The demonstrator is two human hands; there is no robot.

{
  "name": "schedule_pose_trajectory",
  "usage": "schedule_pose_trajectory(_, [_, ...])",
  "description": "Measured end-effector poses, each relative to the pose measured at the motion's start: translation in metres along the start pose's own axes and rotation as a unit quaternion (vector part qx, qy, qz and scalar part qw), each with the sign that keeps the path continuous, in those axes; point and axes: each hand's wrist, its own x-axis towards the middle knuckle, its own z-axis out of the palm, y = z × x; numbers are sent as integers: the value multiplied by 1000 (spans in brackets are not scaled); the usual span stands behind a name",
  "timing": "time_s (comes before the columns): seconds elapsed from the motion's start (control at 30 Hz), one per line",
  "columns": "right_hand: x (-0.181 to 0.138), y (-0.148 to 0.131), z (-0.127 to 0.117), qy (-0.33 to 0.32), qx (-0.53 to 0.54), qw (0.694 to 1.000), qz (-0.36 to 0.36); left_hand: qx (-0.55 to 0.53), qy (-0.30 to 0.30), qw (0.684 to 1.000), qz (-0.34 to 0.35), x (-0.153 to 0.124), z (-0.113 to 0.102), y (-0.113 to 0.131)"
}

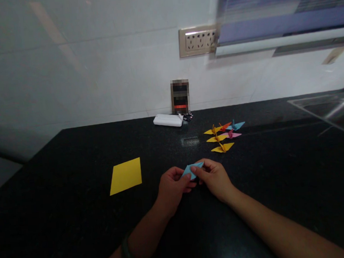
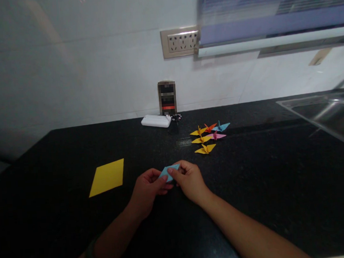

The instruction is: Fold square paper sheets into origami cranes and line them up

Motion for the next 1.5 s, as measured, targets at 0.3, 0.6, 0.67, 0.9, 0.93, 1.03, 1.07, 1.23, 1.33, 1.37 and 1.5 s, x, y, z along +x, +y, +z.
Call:
schedule_pose_trajectory(0.3, [-1,-1,-2,-3,19,1000,-2,-4,8,1000,9,2,-1,-2])
schedule_pose_trajectory(0.6, [1,-1,-1,-28,103,994,37,1,27,999,28,3,-3,-3])
schedule_pose_trajectory(0.67, [1,-2,-1,-16,65,997,23,2,29,999,26,2,-2,-2])
schedule_pose_trajectory(0.9, [1,-1,-4,-12,-16,1000,-12,30,4,999,21,1,-2,0])
schedule_pose_trajectory(0.93, [1,-1,-4,-22,-25,999,-19,41,1,999,25,2,-2,0])
schedule_pose_trajectory(1.03, [0,-1,-4,-50,-26,998,-24,69,3,997,43,2,-4,-1])
schedule_pose_trajectory(1.07, [0,-1,-3,-53,-16,998,-20,73,4,996,47,2,-4,-1])
schedule_pose_trajectory(1.23, [0,-3,-2,-35,32,999,-1,86,9,994,59,2,-5,-1])
schedule_pose_trajectory(1.33, [0,-3,-2,-36,62,997,19,78,18,995,56,2,-5,-1])
schedule_pose_trajectory(1.37, [0,-4,-2,-39,64,997,22,71,20,996,51,2,-6,0])
schedule_pose_trajectory(1.5, [0,-5,-2,-53,16,998,-2,41,0,998,48,4,-6,0])
